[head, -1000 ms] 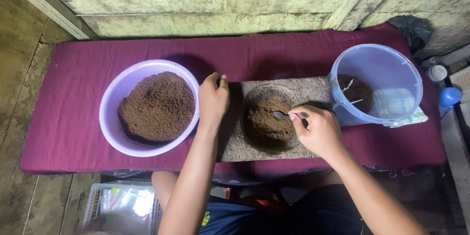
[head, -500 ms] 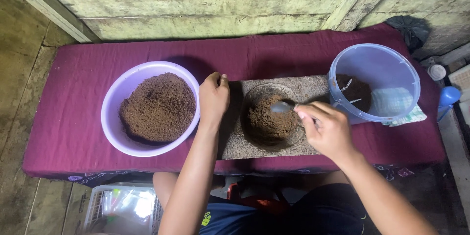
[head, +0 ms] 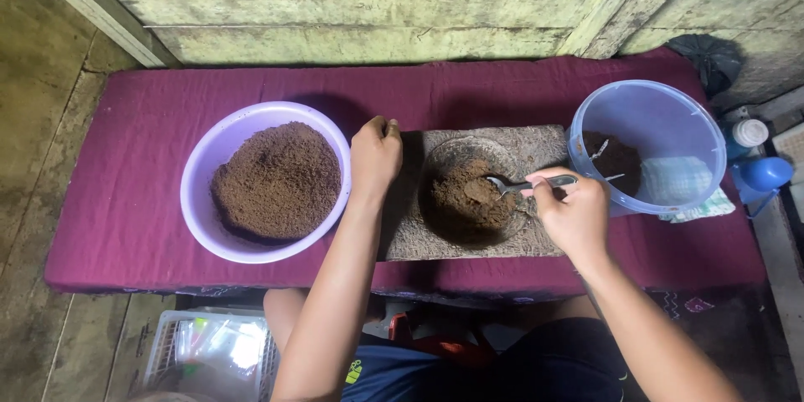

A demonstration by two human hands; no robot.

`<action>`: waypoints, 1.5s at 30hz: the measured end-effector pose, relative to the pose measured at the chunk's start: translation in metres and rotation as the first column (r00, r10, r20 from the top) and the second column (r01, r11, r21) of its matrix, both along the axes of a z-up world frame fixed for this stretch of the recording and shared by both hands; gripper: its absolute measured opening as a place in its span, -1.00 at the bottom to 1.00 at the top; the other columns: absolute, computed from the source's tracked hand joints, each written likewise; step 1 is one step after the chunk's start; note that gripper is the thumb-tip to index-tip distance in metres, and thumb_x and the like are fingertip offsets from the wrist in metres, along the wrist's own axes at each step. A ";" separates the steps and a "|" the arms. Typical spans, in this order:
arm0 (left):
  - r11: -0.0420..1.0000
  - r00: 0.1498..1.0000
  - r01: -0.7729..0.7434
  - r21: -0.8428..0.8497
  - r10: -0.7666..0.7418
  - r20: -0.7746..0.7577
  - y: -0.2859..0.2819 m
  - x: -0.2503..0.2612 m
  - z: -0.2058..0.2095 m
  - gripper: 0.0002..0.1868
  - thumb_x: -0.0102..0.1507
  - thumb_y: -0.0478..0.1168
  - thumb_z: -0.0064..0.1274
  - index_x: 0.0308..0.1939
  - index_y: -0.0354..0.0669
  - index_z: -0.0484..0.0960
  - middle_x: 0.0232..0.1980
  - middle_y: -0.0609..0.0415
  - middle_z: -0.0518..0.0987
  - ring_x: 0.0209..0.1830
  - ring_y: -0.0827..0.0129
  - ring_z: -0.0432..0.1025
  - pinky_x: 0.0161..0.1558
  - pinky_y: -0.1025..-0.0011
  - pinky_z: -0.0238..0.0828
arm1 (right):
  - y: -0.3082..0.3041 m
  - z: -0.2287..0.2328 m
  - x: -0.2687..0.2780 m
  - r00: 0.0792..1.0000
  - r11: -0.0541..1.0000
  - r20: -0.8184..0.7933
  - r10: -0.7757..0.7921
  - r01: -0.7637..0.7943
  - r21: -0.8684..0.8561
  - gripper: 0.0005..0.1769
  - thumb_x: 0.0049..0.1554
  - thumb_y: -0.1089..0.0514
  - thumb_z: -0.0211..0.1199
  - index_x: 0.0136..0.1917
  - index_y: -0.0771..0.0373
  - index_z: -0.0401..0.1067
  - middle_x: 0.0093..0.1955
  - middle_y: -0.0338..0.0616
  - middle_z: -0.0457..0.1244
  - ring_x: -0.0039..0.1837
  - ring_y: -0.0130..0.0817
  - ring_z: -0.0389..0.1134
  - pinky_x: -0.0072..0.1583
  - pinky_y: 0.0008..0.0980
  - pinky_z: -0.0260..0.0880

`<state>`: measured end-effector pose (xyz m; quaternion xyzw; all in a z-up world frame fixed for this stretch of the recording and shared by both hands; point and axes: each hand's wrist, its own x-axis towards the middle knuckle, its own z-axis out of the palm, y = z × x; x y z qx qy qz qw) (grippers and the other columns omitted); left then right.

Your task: Transferring brown powder from a plastic bowl to a stone mortar using a spoon and then stirring it.

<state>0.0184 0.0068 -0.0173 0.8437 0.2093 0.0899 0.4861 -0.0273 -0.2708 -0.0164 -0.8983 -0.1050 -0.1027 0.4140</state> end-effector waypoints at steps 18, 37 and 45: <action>0.999 1.000 0.023 0.036 -0.023 0.000 0.001 0.010 -0.005 -0.69 0.31 -0.14 -0.12 -0.33 -0.26 0.65 -0.37 -0.23 0.61 -0.17 -0.21 0.57 -0.11 0.01 0.44 | 0.004 0.006 0.006 0.997 0.994 -0.081 0.008 0.001 0.112 -0.81 0.00 0.37 0.20 -0.24 0.22 0.62 -0.45 -0.06 0.38 -0.46 -0.32 0.35 -0.32 -0.34 0.36; 0.983 0.987 0.152 0.099 -0.157 0.036 -0.005 -0.002 0.002 -0.54 0.34 -0.07 -0.03 0.19 -0.32 0.58 0.25 -0.36 0.44 0.29 -0.36 0.38 0.26 -0.14 0.37 | -0.006 0.005 0.019 0.978 0.813 -0.200 -0.055 0.160 0.560 -0.80 0.13 0.35 0.10 -0.05 0.40 0.54 -0.36 0.05 0.30 -0.46 -0.60 0.15 -0.42 -0.61 0.16; 0.955 0.950 0.035 -0.296 0.060 0.306 -0.020 -0.033 0.039 -0.47 0.38 -0.18 -0.08 0.39 -0.38 0.41 0.50 -0.51 0.23 0.51 -0.40 0.10 0.50 -0.21 -0.04 | -0.019 -0.001 0.027 0.980 0.704 -0.175 -0.092 0.188 0.685 -0.82 0.14 0.34 0.13 -0.05 0.46 0.50 -0.30 0.10 0.29 -0.47 -0.65 0.09 -0.44 -0.64 0.05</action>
